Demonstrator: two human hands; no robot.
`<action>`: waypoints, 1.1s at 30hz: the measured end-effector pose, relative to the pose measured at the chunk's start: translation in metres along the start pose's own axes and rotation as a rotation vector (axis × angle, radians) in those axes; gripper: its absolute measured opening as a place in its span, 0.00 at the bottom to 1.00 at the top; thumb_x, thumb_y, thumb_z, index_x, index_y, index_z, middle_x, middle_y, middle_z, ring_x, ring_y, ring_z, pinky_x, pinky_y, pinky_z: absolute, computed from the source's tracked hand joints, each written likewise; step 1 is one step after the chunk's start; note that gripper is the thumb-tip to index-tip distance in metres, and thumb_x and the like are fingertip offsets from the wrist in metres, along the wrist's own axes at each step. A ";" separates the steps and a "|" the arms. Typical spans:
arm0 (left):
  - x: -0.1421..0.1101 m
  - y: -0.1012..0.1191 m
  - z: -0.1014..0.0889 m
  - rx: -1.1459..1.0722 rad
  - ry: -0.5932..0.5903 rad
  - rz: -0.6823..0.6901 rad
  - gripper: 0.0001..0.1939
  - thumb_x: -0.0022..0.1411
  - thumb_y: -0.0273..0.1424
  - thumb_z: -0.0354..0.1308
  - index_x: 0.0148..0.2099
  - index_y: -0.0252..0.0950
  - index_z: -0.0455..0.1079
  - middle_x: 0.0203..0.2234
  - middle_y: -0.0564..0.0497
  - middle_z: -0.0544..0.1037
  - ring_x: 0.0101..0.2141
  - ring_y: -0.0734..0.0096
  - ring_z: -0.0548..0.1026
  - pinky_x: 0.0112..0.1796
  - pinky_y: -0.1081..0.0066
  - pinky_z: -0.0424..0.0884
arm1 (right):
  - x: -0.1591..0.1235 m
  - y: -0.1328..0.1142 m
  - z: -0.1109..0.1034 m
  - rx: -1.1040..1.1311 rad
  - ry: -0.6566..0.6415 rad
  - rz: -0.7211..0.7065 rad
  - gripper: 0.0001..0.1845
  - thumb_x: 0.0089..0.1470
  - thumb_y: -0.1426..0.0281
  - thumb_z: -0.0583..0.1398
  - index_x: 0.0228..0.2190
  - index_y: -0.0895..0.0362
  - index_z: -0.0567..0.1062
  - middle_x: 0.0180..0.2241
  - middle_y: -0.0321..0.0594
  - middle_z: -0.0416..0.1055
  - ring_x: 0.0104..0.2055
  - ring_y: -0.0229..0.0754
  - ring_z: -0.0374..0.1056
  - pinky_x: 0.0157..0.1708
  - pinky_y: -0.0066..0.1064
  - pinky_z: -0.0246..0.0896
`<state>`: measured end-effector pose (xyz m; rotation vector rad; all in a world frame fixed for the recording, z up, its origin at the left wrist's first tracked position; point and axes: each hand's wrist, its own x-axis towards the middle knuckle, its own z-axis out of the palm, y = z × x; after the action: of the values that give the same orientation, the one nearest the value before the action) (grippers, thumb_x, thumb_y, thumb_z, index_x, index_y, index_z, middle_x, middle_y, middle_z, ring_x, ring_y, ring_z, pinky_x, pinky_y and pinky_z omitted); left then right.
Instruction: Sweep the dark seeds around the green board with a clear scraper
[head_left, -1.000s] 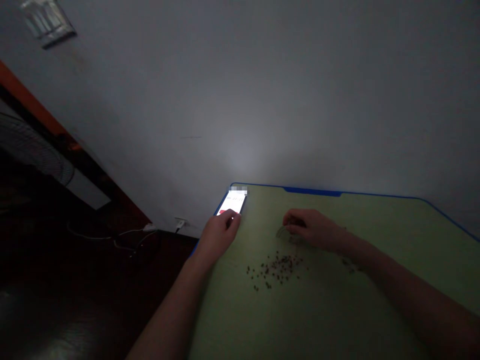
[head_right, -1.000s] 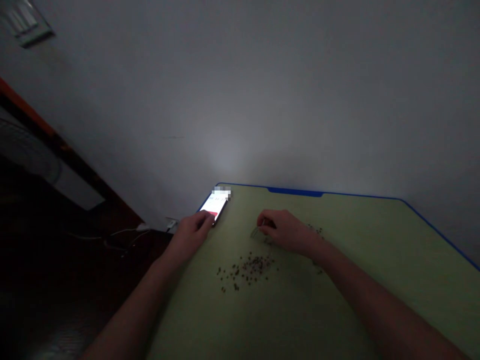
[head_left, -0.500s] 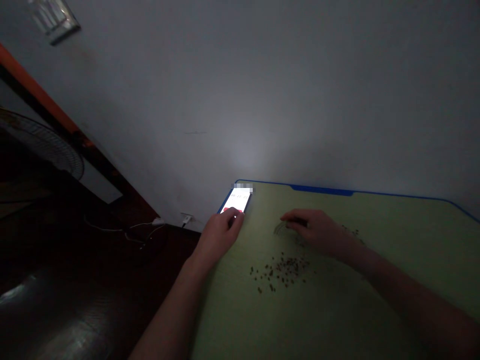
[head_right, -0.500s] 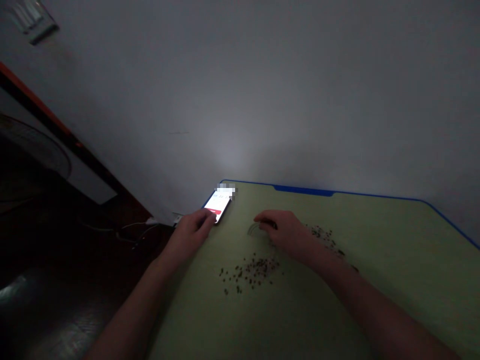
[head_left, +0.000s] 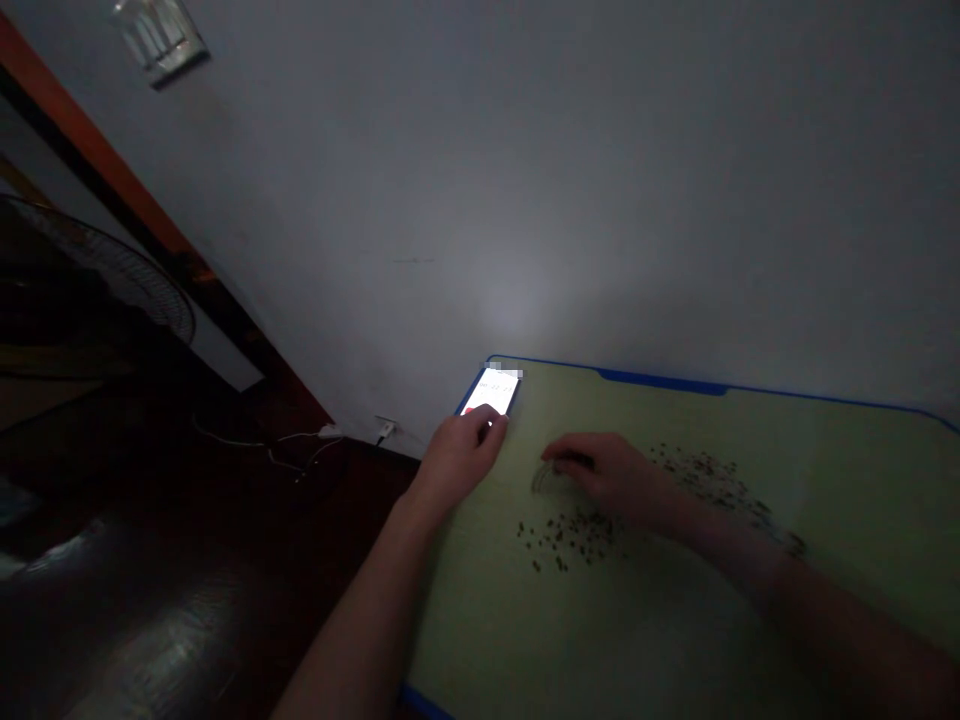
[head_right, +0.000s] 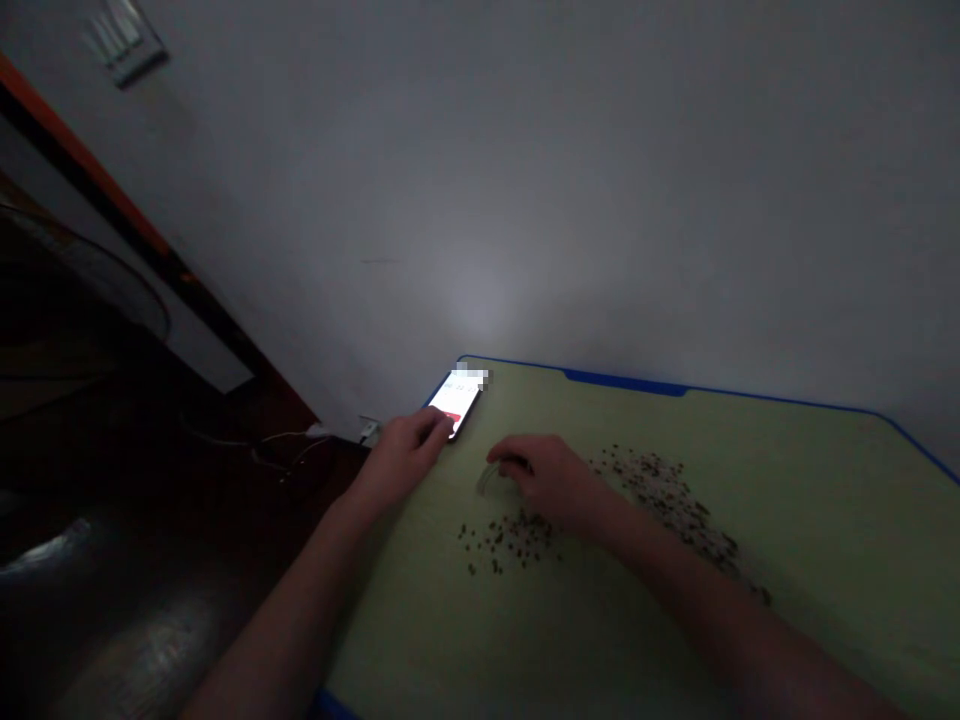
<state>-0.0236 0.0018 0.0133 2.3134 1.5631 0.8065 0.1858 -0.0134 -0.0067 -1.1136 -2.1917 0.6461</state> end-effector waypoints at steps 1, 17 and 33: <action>0.000 -0.001 0.000 0.001 0.006 0.002 0.16 0.64 0.38 0.43 0.35 0.36 0.69 0.26 0.52 0.74 0.28 0.72 0.69 0.30 0.73 0.62 | 0.004 0.000 0.000 -0.002 0.014 0.006 0.12 0.52 0.75 0.55 0.36 0.54 0.76 0.35 0.38 0.76 0.36 0.39 0.70 0.39 0.30 0.61; 0.002 -0.001 0.000 0.025 -0.013 0.003 0.17 0.64 0.39 0.43 0.36 0.36 0.70 0.24 0.53 0.74 0.25 0.73 0.69 0.27 0.74 0.60 | -0.019 -0.028 0.006 0.088 -0.308 -0.066 0.09 0.51 0.76 0.56 0.30 0.56 0.77 0.30 0.35 0.76 0.32 0.36 0.68 0.34 0.25 0.59; 0.002 0.004 0.003 0.022 -0.067 -0.003 0.18 0.63 0.40 0.42 0.32 0.36 0.69 0.23 0.51 0.72 0.25 0.72 0.67 0.25 0.73 0.57 | -0.120 -0.022 -0.052 -0.052 0.167 0.449 0.11 0.48 0.63 0.58 0.32 0.53 0.77 0.33 0.40 0.78 0.34 0.44 0.73 0.33 0.33 0.68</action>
<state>-0.0188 0.0029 0.0137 2.3273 1.5548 0.7070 0.2668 -0.1166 0.0104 -1.6462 -1.8372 0.6549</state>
